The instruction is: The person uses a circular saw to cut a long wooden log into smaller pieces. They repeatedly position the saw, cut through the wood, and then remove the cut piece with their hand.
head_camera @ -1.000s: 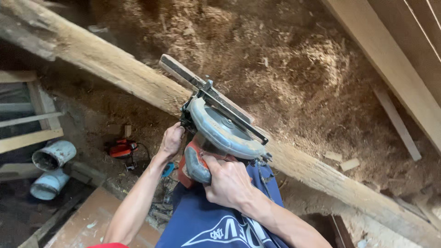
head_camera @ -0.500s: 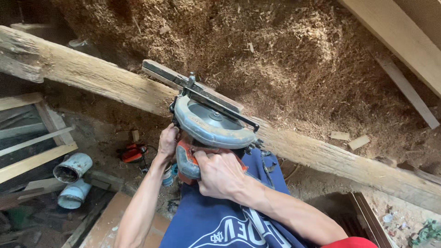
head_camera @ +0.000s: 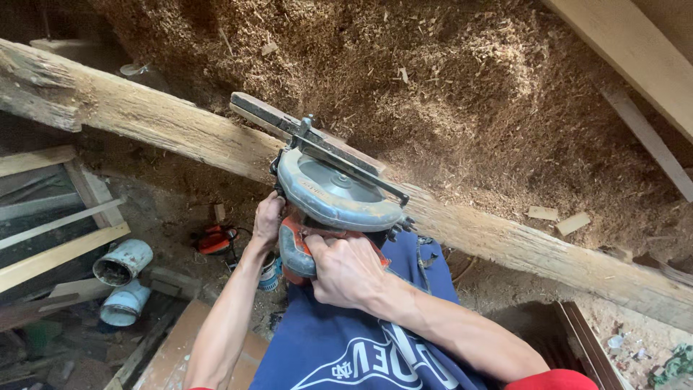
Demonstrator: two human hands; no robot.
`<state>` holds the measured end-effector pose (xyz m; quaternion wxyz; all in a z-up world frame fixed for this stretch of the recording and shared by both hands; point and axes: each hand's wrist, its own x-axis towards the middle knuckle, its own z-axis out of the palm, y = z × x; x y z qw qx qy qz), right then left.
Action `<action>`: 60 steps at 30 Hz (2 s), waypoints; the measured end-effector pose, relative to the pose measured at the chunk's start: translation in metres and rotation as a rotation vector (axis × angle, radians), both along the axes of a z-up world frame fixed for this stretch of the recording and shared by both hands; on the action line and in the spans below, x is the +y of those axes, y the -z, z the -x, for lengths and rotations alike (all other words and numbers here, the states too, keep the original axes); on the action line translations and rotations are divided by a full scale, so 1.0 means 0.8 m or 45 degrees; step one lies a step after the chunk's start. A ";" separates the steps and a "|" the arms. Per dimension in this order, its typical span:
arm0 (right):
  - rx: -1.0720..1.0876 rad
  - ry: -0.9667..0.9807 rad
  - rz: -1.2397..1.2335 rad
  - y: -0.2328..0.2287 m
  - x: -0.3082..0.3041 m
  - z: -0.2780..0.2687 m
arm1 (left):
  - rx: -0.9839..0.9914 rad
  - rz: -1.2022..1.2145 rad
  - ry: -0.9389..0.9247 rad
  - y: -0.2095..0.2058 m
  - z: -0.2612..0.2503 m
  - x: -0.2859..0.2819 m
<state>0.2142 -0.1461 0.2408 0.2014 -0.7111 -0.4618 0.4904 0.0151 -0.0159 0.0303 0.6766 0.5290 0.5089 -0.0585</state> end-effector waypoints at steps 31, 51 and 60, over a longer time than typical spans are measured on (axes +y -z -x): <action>0.007 -0.018 0.020 0.023 0.029 0.008 | -0.138 -0.529 0.359 0.085 0.050 0.022; 0.000 0.007 -0.018 0.030 0.061 0.019 | -0.033 -0.133 -0.022 0.091 0.050 0.047; -0.019 0.013 -0.032 0.036 0.070 0.025 | -0.109 -0.189 0.027 0.088 0.045 0.057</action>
